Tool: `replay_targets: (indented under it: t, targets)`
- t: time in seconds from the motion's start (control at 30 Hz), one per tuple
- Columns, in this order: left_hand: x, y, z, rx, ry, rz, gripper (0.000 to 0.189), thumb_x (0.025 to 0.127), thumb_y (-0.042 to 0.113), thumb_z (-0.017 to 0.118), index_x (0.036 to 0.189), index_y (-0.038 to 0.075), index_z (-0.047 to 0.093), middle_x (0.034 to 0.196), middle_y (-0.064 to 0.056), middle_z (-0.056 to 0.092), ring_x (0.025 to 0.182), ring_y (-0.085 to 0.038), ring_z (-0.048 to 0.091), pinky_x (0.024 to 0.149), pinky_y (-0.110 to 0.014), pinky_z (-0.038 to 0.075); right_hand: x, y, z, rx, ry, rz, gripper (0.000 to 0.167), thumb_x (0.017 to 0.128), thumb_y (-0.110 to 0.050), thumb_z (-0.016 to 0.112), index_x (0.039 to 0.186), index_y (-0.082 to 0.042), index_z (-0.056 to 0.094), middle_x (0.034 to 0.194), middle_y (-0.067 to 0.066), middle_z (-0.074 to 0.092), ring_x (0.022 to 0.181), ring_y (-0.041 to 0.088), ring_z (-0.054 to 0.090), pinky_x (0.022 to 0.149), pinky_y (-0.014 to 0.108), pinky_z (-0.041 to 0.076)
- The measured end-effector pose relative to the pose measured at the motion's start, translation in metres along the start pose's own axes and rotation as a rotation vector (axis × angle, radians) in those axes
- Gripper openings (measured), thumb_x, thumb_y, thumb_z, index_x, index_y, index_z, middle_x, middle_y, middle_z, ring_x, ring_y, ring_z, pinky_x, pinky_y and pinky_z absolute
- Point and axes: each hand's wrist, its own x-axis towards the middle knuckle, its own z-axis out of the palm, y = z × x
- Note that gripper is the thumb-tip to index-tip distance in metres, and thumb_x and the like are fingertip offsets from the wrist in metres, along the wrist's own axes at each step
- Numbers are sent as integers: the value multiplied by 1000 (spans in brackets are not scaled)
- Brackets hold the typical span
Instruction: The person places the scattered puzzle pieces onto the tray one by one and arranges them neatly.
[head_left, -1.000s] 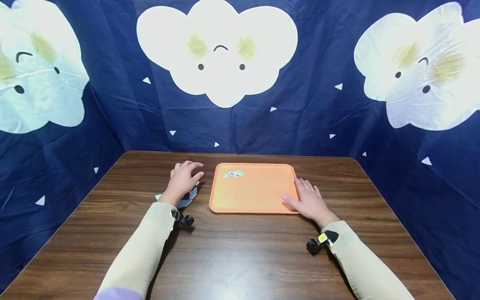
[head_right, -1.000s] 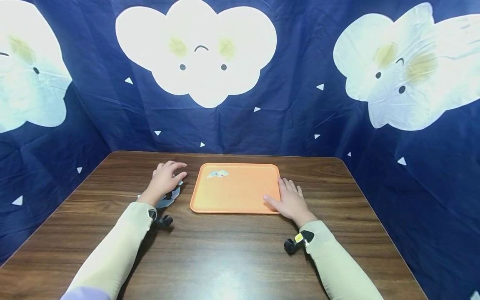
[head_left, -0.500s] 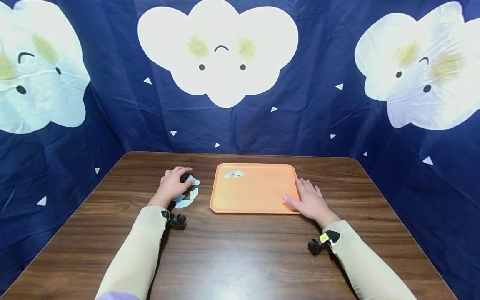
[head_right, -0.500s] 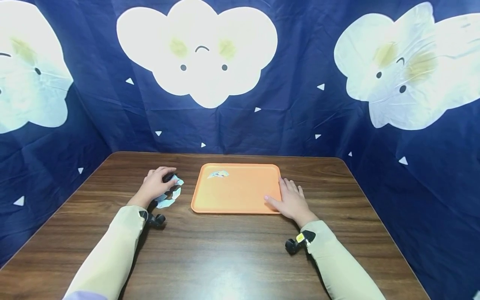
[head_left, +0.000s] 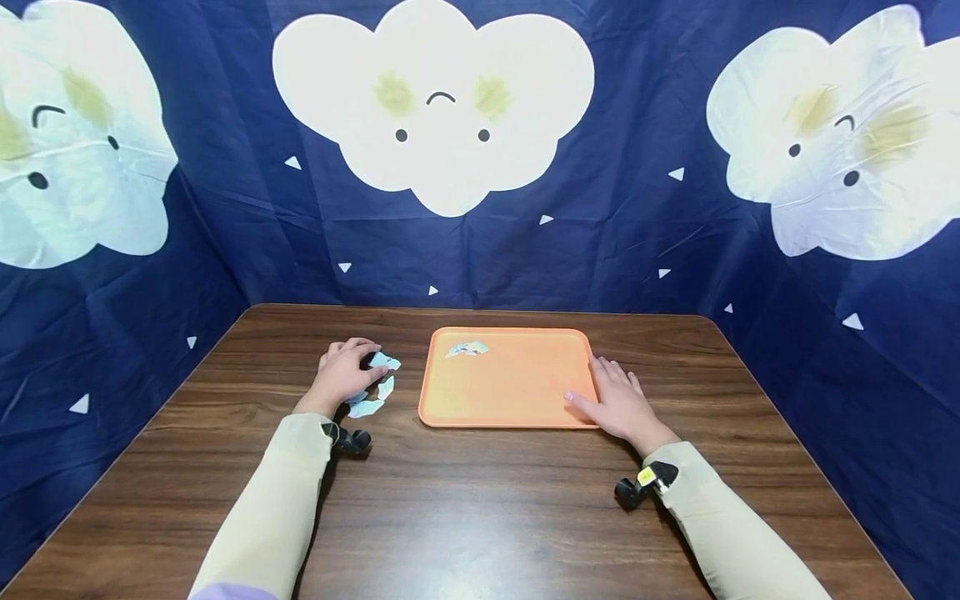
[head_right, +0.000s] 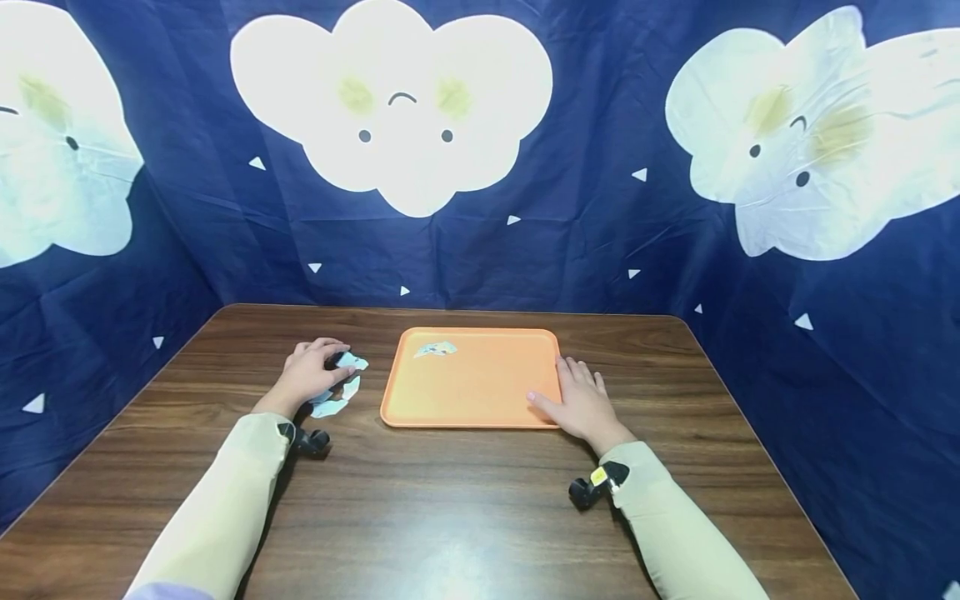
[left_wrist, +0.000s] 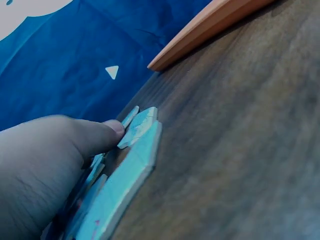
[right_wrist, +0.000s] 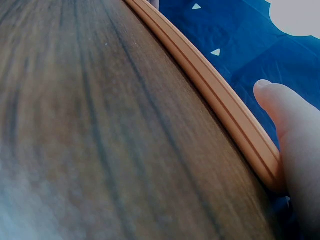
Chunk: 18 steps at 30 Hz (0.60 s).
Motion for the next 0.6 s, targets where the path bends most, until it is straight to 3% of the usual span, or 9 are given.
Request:
replay_targets:
  t: [0.17, 0.6]
  targets:
    - [0, 2, -1, 19, 21, -14, 57, 95, 45, 66, 136, 4, 60, 143, -20, 50, 129, -47, 37, 104, -66, 27, 0, 0, 0, -2, 3, -2, 102, 93, -72, 47, 159, 2, 23, 160, 27, 28, 150, 46, 20, 116, 66, 11]
    - [3, -5, 1, 31, 23, 0, 42, 95, 32, 62, 130, 8, 64, 142, -17, 52, 127, -46, 41, 100, -65, 32, 1, 0, 1, -2, 2, 3, 101, 93, -72, 47, 159, 1, 22, 161, 27, 27, 150, 46, 20, 116, 66, 10]
